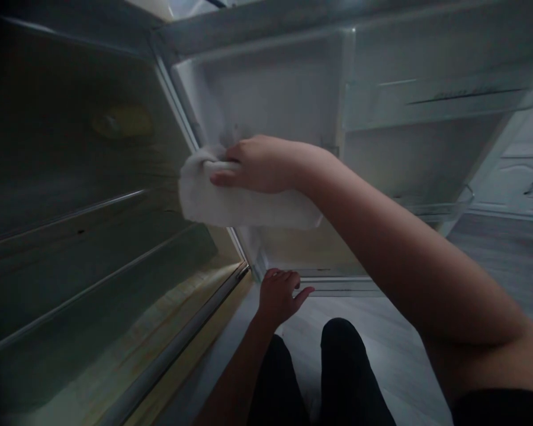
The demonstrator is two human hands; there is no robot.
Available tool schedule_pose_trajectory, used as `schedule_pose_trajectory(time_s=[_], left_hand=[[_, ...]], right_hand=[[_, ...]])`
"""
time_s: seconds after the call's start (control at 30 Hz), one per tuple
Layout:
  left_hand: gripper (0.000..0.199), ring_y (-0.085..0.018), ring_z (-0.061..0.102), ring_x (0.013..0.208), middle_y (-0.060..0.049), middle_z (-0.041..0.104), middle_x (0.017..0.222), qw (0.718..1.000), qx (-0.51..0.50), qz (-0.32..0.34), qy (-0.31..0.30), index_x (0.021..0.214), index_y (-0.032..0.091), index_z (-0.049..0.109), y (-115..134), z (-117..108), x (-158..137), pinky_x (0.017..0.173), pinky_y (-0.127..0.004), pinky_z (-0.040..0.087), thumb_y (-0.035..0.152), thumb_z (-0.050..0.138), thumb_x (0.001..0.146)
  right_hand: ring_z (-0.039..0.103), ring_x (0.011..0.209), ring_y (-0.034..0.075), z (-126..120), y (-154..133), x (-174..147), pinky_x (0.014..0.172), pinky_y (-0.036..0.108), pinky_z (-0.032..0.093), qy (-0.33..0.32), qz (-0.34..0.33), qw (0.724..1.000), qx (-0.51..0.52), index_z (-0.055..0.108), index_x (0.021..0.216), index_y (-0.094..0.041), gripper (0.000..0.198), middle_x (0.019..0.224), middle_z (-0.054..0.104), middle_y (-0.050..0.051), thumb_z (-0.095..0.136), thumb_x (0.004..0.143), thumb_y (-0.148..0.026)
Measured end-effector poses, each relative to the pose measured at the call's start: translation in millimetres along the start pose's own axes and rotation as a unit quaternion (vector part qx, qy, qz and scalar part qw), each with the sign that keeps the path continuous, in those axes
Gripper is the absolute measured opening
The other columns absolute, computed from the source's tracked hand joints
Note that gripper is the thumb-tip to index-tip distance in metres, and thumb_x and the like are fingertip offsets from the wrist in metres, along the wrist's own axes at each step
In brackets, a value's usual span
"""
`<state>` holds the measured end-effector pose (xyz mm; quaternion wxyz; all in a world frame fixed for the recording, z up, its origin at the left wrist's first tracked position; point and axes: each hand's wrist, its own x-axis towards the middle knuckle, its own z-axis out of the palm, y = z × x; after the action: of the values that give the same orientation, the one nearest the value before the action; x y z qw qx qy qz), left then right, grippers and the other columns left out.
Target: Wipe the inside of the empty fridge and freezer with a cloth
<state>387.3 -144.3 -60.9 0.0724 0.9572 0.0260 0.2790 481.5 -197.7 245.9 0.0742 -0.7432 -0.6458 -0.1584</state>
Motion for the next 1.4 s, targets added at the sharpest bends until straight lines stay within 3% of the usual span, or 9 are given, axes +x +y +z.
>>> schedule_pose_trajectory(time_s=[0.1,0.2,0.37,0.63,0.77,0.87,0.97,1.2,1.4], left_hand=[[0.039,-0.019,0.065,0.076,0.001,0.069,0.075,1.000,-0.018,0.008,-0.001,0.077,0.022,0.056,-3.4,-5.0,-3.2,0.092,-0.039,0.039,0.058,0.065,0.090],[0.039,-0.018,0.065,0.075,0.002,0.068,0.073,1.000,-0.027,0.012,0.003,0.076,0.022,0.056,-7.0,-8.8,-6.2,0.091,-0.039,0.039,0.057,0.067,0.089],[0.038,-0.020,0.066,0.077,0.000,0.069,0.074,1.000,-0.008,0.014,0.010,0.078,0.022,0.056,-5.5,-2.9,-1.7,0.089,-0.039,0.040,0.056,0.065,0.091],[0.036,-0.019,0.065,0.075,-0.001,0.069,0.075,0.999,-0.011,0.030,0.027,0.079,0.022,0.057,-3.1,6.5,3.3,0.088,-0.039,0.041,0.055,0.063,0.093],[0.037,-0.019,0.064,0.073,0.001,0.067,0.073,0.999,-0.022,0.032,0.034,0.078,0.022,0.056,-6.7,3.5,-0.6,0.086,-0.038,0.041,0.055,0.068,0.090],[0.037,-0.019,0.064,0.073,0.002,0.066,0.072,0.999,-0.022,0.031,0.038,0.076,0.022,0.055,-9.9,-0.1,-4.6,0.087,-0.038,0.040,0.053,0.074,0.085],[0.037,-0.018,0.063,0.073,0.003,0.066,0.072,0.998,-0.022,0.035,0.046,0.076,0.022,0.056,-12.4,-1.3,-7.4,0.085,-0.037,0.040,0.051,0.076,0.084],[0.034,-0.019,0.063,0.073,0.002,0.066,0.073,0.997,-0.016,0.039,0.069,0.077,0.022,0.056,-10.9,5.1,-4.9,0.085,-0.037,0.039,0.049,0.075,0.085],[0.033,-0.019,0.064,0.074,0.001,0.067,0.074,0.996,-0.014,0.036,0.081,0.078,0.022,0.058,-4.4,9.6,0.6,0.085,-0.038,0.040,0.049,0.074,0.086]], right_hand=[[0.067,0.106,0.028,-1.7,1.1,3.5,0.092,0.038,0.050,-0.027,-0.007,0.999,0.027,0.071,0.122,-0.017,0.067,0.120,0.071,0.012,0.031,0.101,-0.066],[0.065,0.113,0.032,1.9,-9.7,11.4,0.097,0.042,0.051,-0.054,0.012,0.998,-0.002,0.068,0.130,-0.015,0.070,0.128,0.068,0.015,0.048,0.093,-0.070],[0.065,0.116,0.033,9.6,-23.7,18.7,0.100,0.040,0.051,0.000,0.023,0.999,-0.040,0.072,0.122,-0.017,0.061,0.117,0.073,0.014,0.059,0.088,-0.066],[0.070,0.104,0.033,-11.2,16.1,-28.5,0.088,0.042,0.054,-0.104,0.166,0.980,-0.037,0.074,0.120,-0.019,0.066,0.108,0.074,0.014,0.061,0.084,-0.073],[0.071,0.102,0.032,-7.4,7.8,-22.5,0.087,0.040,0.053,-0.086,0.103,0.989,-0.059,0.075,0.118,-0.018,0.057,0.109,0.075,0.015,0.065,0.086,-0.064],[0.069,0.107,0.029,0.7,-8.5,-2.2,0.091,0.036,0.052,-0.053,0.020,0.997,-0.061,0.070,0.128,-0.017,0.057,0.118,0.073,0.015,0.070,0.085,-0.055],[0.068,0.111,0.028,3.1,-16.3,7.7,0.092,0.034,0.051,-0.042,-0.010,0.998,-0.055,0.065,0.134,-0.017,0.059,0.125,0.070,0.015,0.071,0.086,-0.050],[0.072,0.090,0.028,-14.9,-2.4,-33.5,0.075,0.033,0.052,-0.102,0.147,0.976,-0.121,0.077,0.108,-0.014,0.058,0.101,0.075,0.016,0.068,0.082,-0.065],[0.070,0.090,0.028,4.0,-15.3,-35.5,0.076,0.033,0.048,-0.025,0.186,0.963,-0.194,0.072,0.111,-0.015,0.030,0.098,0.073,0.017,0.064,0.089,-0.034]])
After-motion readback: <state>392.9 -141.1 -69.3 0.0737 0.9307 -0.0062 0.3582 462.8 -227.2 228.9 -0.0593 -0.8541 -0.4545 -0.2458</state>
